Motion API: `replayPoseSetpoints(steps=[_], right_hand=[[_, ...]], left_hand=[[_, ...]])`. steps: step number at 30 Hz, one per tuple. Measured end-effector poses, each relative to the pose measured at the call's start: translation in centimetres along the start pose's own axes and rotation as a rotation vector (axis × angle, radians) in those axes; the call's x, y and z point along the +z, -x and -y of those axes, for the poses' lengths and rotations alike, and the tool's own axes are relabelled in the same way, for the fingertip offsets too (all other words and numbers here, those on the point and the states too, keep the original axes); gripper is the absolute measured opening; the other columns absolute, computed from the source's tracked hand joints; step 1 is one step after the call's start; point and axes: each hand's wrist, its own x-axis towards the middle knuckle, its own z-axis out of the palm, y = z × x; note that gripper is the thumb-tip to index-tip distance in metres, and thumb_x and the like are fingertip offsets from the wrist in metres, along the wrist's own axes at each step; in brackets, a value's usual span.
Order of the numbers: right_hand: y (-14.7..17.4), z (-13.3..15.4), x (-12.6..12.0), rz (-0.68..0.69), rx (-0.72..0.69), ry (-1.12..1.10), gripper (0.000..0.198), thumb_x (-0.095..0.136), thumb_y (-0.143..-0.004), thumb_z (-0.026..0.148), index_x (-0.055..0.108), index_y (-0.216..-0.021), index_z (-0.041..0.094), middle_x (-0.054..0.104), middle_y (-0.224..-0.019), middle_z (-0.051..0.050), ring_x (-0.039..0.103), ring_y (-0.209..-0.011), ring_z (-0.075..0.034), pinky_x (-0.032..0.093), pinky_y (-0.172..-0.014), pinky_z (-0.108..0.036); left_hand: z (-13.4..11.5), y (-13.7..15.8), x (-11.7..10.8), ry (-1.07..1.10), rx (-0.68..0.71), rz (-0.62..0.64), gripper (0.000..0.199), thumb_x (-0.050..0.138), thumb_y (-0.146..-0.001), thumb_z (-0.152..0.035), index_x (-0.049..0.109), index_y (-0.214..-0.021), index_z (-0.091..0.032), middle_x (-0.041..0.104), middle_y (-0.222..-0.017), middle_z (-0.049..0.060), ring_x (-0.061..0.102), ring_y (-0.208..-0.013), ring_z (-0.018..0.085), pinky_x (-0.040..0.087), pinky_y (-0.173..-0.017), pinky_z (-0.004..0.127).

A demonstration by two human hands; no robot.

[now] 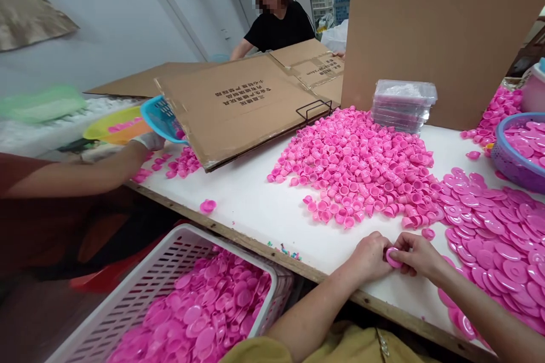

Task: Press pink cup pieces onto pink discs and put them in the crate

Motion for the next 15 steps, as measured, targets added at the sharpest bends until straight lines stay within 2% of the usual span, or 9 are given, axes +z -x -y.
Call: replayPoseSetpoints(steps=[3, 7, 11, 15], right_hand=[[0.0, 0.5, -0.2, -0.010, 0.012, 0.068, 0.032, 0.070, -0.071, 0.042, 0.047, -0.076, 0.021, 0.056, -0.052, 0.006, 0.057, -0.039, -0.012, 0.032, -0.033, -0.019], [-0.2, 1.6, -0.6, 0.028, 0.091, 0.163, 0.031, 0.071, -0.073, 0.037, 0.044, -0.078, 0.021, 0.057, -0.050, 0.006, 0.053, -0.034, -0.010, 0.022, -0.030, -0.017], [-1.0, 2.1, -1.1, 0.121, 0.167, 0.229, 0.028, 0.069, -0.073, 0.031, 0.044, -0.074, 0.021, 0.058, -0.047, 0.004, 0.052, -0.032, -0.009, 0.021, -0.029, -0.016], [-1.4, 1.9, -1.5, 0.136, 0.191, 0.280, 0.027, 0.069, -0.071, 0.033, 0.045, -0.071, 0.020, 0.060, -0.047, 0.002, 0.048, -0.031, -0.009, 0.021, -0.029, -0.017]], left_hand=[[0.2, -0.3, -1.2, 0.057, 0.026, 0.146, 0.034, 0.076, -0.064, -0.039, 0.073, -0.090, -0.017, 0.064, -0.083, 0.003, 0.056, -0.071, 0.013, 0.041, -0.062, 0.021], [0.5, -1.5, -2.3, 0.072, -0.035, 0.264, 0.033, 0.074, -0.070, -0.044, 0.073, -0.088, -0.017, 0.063, -0.071, -0.002, 0.056, -0.068, 0.013, 0.036, -0.059, 0.022], [0.3, -3.1, -2.6, 0.013, -0.040, 0.363, 0.039, 0.079, -0.062, -0.042, 0.069, -0.092, -0.020, 0.063, -0.073, -0.004, 0.056, -0.066, 0.012, 0.035, -0.056, 0.022], [0.0, -4.0, -2.7, -0.056, -0.029, 0.469, 0.044, 0.079, -0.060, -0.043, 0.066, -0.096, -0.022, 0.064, -0.074, -0.003, 0.057, -0.064, 0.015, 0.036, -0.054, 0.024]])
